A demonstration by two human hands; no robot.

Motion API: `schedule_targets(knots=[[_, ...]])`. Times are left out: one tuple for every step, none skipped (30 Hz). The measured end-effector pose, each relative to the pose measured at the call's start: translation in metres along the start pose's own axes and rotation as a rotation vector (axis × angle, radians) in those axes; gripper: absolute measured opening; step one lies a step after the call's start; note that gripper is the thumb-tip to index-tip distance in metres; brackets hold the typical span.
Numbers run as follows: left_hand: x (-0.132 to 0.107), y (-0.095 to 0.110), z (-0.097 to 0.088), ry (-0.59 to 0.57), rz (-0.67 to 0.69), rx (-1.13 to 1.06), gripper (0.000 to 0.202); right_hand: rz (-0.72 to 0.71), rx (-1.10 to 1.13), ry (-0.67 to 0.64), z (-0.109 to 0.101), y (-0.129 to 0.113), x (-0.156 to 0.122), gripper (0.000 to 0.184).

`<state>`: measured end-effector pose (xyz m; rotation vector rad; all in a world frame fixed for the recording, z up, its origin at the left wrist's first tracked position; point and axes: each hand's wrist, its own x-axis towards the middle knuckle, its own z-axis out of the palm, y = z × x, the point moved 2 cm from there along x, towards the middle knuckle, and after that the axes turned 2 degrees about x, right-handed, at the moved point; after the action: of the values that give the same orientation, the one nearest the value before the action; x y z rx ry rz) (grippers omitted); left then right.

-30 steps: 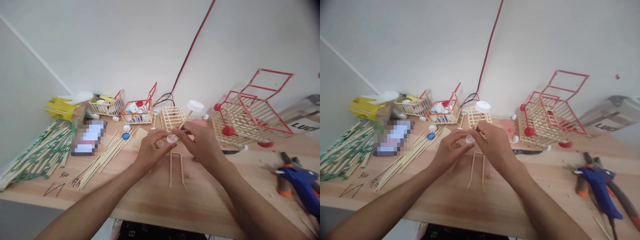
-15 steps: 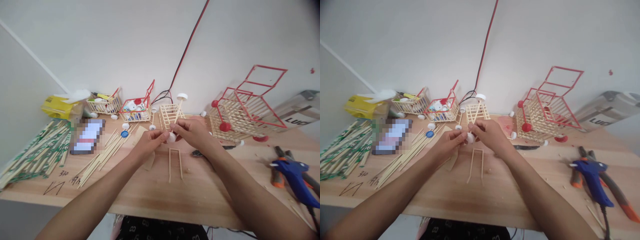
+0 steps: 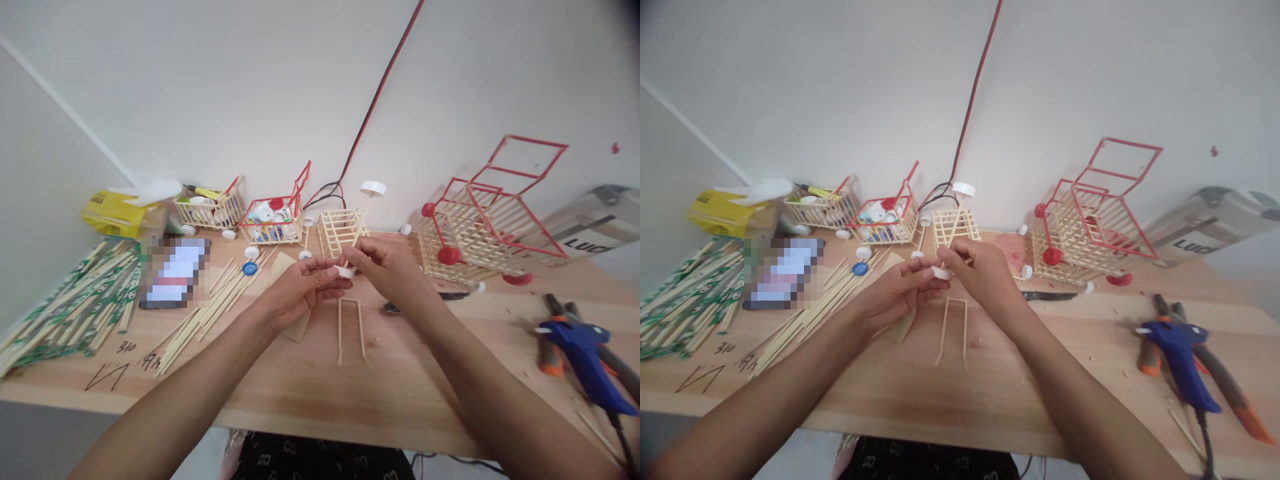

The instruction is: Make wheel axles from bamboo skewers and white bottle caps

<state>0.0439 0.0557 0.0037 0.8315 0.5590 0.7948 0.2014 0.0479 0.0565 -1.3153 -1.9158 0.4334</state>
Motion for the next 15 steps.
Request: schedule_targets(knots=[[0.000, 0.001, 0.001, 0.013, 0.010, -0.006, 0.031, -0.021, -0.023, 0.013, -0.002, -0.002, -0.001, 0.031], [-0.001, 0.001, 0.001, 0.019, 0.025, -0.003, 0.032, -0.037, -0.037, 0.023, -0.003, -0.005, -0.002, 0.031], [-0.001, 0.002, 0.002, 0.016, 0.045, 0.008, 0.032, -0.051, -0.041, 0.028, -0.004, -0.007, -0.004, 0.030], [-0.001, 0.002, 0.003, 0.007, 0.067, 0.025, 0.033, -0.061, -0.040, 0.031, -0.005, -0.010, -0.005, 0.029], [-0.001, 0.002, 0.004, -0.005, 0.091, 0.046, 0.033, -0.068, -0.037, 0.034, -0.006, -0.013, -0.007, 0.029], [-0.001, 0.002, 0.004, -0.017, 0.114, 0.070, 0.033, -0.070, -0.035, 0.039, -0.007, -0.015, -0.008, 0.028], [0.000, 0.001, 0.004, -0.025, 0.135, 0.095, 0.034, -0.067, -0.034, 0.049, -0.008, -0.017, -0.009, 0.028], [0.000, 0.001, 0.004, -0.027, 0.156, 0.120, 0.034, -0.061, -0.036, 0.059, -0.009, -0.019, -0.010, 0.029], [0.000, 0.000, 0.004, -0.025, 0.176, 0.145, 0.034, -0.057, -0.039, 0.069, -0.010, -0.021, -0.011, 0.029], [0.001, 0.000, 0.004, -0.025, 0.196, 0.169, 0.034, -0.055, -0.043, 0.077, -0.010, -0.022, -0.012, 0.029], [0.001, 0.000, 0.004, -0.026, 0.215, 0.188, 0.034, -0.057, -0.047, 0.083, -0.011, -0.023, -0.013, 0.030], [0.001, 0.000, 0.004, -0.028, 0.233, 0.202, 0.035, -0.061, -0.052, 0.086, -0.011, -0.024, -0.014, 0.030], [0.001, 0.000, 0.004, -0.034, 0.248, 0.213, 0.035, -0.065, -0.057, 0.088, -0.012, -0.025, -0.014, 0.030], [0.001, 0.000, 0.004, -0.040, 0.260, 0.223, 0.036, -0.065, -0.058, 0.089, -0.012, -0.025, -0.015, 0.030], [0.000, 0.000, 0.004, -0.045, 0.270, 0.234, 0.036, -0.063, -0.054, 0.090, -0.013, -0.025, -0.015, 0.030]])
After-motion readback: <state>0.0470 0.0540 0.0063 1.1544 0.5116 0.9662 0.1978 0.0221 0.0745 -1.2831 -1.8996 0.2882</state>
